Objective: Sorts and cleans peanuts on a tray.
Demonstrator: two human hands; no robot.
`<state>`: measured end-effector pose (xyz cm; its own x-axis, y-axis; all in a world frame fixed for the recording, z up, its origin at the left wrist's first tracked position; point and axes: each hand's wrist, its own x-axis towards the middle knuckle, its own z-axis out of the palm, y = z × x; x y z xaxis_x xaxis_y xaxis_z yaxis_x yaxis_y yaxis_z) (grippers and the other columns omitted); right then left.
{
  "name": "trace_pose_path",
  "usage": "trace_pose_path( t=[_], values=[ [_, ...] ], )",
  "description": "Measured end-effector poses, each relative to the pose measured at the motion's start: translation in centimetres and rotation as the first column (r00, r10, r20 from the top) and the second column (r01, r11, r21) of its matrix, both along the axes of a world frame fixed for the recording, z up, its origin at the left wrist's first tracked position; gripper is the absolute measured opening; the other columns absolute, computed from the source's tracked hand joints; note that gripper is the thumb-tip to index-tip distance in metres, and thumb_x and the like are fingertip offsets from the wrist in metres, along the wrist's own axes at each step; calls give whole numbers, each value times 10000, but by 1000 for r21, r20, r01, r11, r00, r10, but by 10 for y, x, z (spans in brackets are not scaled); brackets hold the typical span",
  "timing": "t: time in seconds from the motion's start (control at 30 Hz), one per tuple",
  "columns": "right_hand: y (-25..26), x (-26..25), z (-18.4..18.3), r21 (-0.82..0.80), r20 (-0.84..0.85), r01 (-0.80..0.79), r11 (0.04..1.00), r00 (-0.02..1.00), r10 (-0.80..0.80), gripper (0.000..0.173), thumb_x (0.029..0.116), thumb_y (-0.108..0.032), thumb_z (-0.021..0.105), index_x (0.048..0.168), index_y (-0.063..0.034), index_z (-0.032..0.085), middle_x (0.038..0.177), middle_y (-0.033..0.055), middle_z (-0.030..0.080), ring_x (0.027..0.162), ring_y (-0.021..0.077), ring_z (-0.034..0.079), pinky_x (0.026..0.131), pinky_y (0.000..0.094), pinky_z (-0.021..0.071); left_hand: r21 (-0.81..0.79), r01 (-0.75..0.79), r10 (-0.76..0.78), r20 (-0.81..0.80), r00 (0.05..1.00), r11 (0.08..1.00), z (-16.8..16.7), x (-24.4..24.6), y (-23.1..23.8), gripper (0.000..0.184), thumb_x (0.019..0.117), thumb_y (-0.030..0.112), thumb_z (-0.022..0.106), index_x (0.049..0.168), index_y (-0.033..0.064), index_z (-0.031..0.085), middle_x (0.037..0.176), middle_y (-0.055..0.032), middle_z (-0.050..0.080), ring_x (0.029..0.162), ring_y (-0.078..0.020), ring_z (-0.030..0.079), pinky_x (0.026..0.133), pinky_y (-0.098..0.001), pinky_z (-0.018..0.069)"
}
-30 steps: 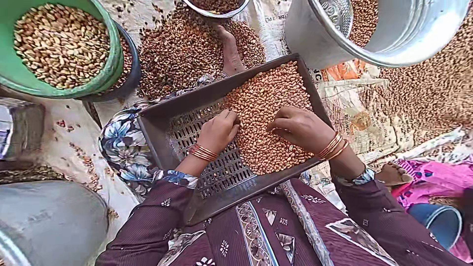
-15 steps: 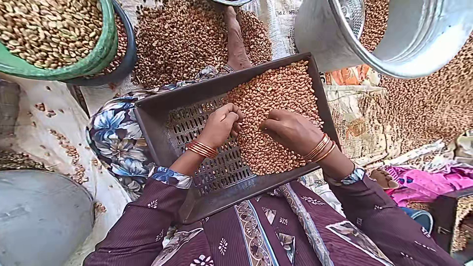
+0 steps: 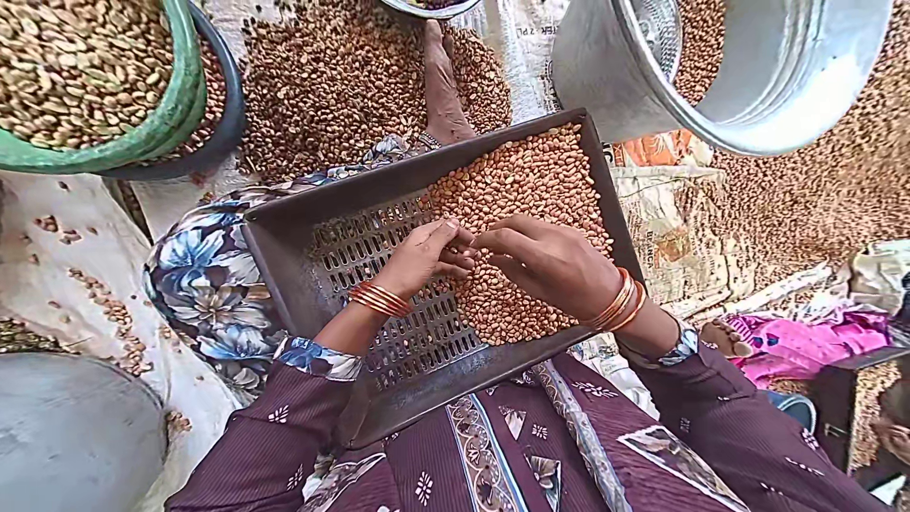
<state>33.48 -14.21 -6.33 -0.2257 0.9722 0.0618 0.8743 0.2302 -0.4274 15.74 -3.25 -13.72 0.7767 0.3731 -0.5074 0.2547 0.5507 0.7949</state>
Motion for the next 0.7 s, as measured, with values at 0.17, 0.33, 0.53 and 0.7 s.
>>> trace_pose_path(
  t=[0.17, 0.33, 0.53, 0.7],
  values=[
    [-7, 61, 33, -65, 261, 307, 949, 924, -281, 146, 991, -46, 624, 1086, -32, 735, 991, 208, 688, 801, 385, 693, 672, 536, 555, 83, 133, -124, -104, 987, 988, 1, -3, -1, 318, 1122, 181, 394, 1009, 46, 659, 684, 14, 593, 468, -14, 447, 416, -144, 340],
    [-22, 95, 14, -258, 275, 367, 894, 915, -296, 122, 950, -87, 703, 1055, -47, 753, 1025, 204, 697, 846, 399, 700, 703, 606, 550, 456, 191, -116, -188, 975, 869, -2, 1, -4, 214, 1075, 250, 538, 1006, 111, 685, 775, 15, 619, 645, -65, 544, 610, -271, 441],
    [-22, 103, 5, -232, 257, 400, 887, 904, -341, 158, 919, -144, 599, 1002, -17, 643, 850, 163, 651, 760, 350, 665, 652, 546, 507, 747, 151, -151, -68, 986, 648, 3, 38, -4, 158, 1015, 220, 625, 1047, 79, 688, 893, -33, 653, 755, -95, 610, 714, -297, 519],
    [-6, 112, -2, -113, 158, 273, 956, 954, -254, 214, 964, -86, 554, 1049, -39, 744, 911, 164, 695, 803, 327, 689, 717, 499, 548, 900, 89, -208, 2, 978, 426, 3, 85, -6, 171, 1010, 153, 595, 1053, 18, 691, 877, -113, 633, 709, -210, 583, 680, -382, 511]
  ],
)
